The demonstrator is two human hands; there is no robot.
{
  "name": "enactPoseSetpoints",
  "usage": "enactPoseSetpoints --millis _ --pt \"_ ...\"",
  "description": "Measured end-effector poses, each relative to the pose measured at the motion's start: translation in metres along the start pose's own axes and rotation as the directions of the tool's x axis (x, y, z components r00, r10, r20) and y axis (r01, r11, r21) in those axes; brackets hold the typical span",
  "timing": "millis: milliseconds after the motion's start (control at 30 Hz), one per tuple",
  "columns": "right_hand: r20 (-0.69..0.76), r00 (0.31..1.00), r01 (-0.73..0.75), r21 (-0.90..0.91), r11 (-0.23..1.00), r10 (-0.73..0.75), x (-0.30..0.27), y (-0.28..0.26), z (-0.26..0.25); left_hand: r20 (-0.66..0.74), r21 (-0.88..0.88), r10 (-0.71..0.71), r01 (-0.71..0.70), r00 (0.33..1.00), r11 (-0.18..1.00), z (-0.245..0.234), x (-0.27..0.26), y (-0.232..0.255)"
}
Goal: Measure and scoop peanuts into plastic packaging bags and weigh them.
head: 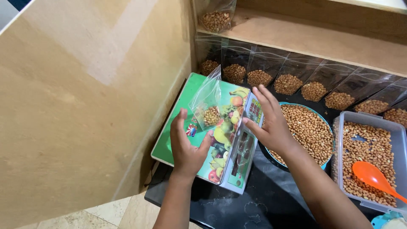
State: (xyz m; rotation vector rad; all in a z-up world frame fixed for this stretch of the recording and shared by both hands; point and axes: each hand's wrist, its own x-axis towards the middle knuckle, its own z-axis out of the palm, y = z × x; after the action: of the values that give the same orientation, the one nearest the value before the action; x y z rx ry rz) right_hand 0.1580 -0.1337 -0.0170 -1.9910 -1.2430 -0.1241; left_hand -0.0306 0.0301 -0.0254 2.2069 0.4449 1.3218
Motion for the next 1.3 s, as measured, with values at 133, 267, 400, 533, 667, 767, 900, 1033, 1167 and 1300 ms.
enactPoseSetpoints --millis 133,267,400,533,667,767,900,1033,1167,1300 --pt "-0.021 1.0 0.009 -0.062 0.998 -0.01 -0.017 0.01 -0.008 -0.094 -0.104 0.14 -0.149 0.986 0.983 -0.002 -0.027 0.002" --pt "-0.076 0.997 -0.01 -0.147 0.989 -0.002 -0.039 0.02 -0.017 0.072 -0.227 0.225 -0.204 0.972 0.952 0.004 -0.031 0.024" --pt "-0.124 0.992 -0.056 -0.194 0.979 0.032 -0.065 0.036 -0.03 0.31 -0.319 0.219 -0.115 0.925 0.941 0.024 -0.028 0.056" --pt "-0.159 0.986 -0.098 -0.257 0.961 0.058 -0.104 0.058 -0.052 0.411 -0.388 0.254 -0.083 0.876 0.918 0.052 -0.045 0.075" --pt "-0.161 0.971 -0.222 -0.311 0.924 0.179 -0.143 0.077 -0.083 0.498 -0.345 0.261 -0.087 0.827 0.935 0.079 -0.055 0.082" --pt "-0.199 0.952 -0.293 -0.356 0.888 0.234 -0.175 0.088 -0.104 0.512 -0.352 0.255 -0.071 0.82 0.933 0.097 -0.062 0.088" --pt "-0.266 0.909 -0.402 -0.353 0.845 0.322 -0.213 0.095 -0.122 0.614 -0.314 0.186 0.022 0.767 0.949 0.113 -0.067 0.108" --pt "-0.307 0.893 -0.424 -0.327 0.844 0.33 -0.238 0.106 -0.125 0.626 -0.398 0.256 0.019 0.737 0.917 0.144 -0.094 0.12" --pt "-0.292 0.914 -0.371 -0.321 0.871 0.282 -0.25 0.111 -0.126 0.631 -0.436 0.315 -0.012 0.709 0.9 0.174 -0.114 0.136" --pt "-0.26 0.91 -0.403 -0.383 0.831 0.322 -0.248 0.11 -0.137 0.626 -0.445 0.35 -0.049 0.697 0.894 0.208 -0.12 0.157"
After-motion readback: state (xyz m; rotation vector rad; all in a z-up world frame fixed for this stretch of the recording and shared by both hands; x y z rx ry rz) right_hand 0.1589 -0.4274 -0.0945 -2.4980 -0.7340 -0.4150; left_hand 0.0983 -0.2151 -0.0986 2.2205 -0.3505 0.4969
